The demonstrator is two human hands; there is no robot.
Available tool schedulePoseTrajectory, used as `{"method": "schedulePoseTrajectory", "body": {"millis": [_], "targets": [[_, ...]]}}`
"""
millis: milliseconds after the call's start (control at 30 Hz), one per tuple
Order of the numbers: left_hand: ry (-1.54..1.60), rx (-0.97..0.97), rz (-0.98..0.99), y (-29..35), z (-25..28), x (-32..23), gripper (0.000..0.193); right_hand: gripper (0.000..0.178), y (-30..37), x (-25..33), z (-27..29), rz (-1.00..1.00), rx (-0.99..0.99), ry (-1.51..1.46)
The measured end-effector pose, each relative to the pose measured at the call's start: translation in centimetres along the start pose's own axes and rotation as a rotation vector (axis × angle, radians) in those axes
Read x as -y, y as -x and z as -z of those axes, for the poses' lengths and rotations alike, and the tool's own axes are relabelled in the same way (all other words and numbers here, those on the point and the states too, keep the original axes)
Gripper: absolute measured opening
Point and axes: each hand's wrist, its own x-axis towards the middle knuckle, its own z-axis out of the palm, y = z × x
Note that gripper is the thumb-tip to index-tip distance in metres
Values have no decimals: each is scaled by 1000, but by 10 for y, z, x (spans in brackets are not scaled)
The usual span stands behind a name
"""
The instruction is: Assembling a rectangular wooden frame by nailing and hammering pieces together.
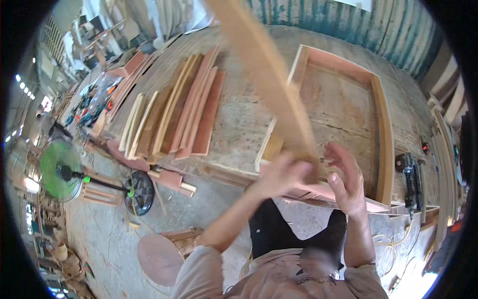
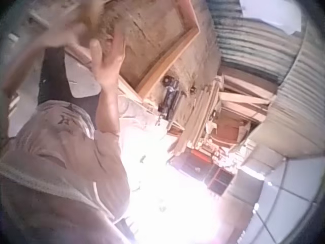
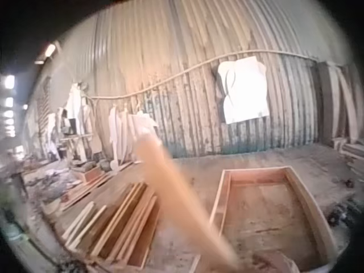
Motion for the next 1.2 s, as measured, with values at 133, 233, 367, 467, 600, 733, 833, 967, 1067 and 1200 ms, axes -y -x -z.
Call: {"method": "schedulePoseTrajectory", "body": {"millis": [133, 233, 367, 467, 600, 733, 833, 967, 1067, 1200], "targets": [[-159, -117, -457, -48, -164, 5, 27, 25, 21, 9, 126, -398, 139, -47], [-367, -304, -623, -44, -114, 27, 28, 17, 41, -7, 199, -477, -50, 195], [-538, -1213, -334, 17, 23, 117, 35, 28, 52, -35, 280, -587, -81, 6], [-1020, -1626, 280, 73, 93, 229, 55, 27, 56, -71, 305, -617, -150, 39], [-720, -1366, 557, 57, 79, 253, 73, 25, 55, -70, 300, -639, -264, 102], [-760, -1327, 452, 45, 46, 231, 69, 26, 50, -72, 300, -621, -231, 153], [-654, -1311, 389, 71, 61, 238, 64, 27, 48, -66, 291, -661, -208, 142], [-712, -1645, 407, 110, 118, 271, 55, 27, 46, -60, 281, -652, -229, 148], [-891, -1434, 663, 119, 161, 296, 48, 27, 49, -65, 292, -619, -207, 150], [176, -1550, 310, 134, 238, 289, 57, 26, 49, -59, 282, -617, -219, 171]]}}
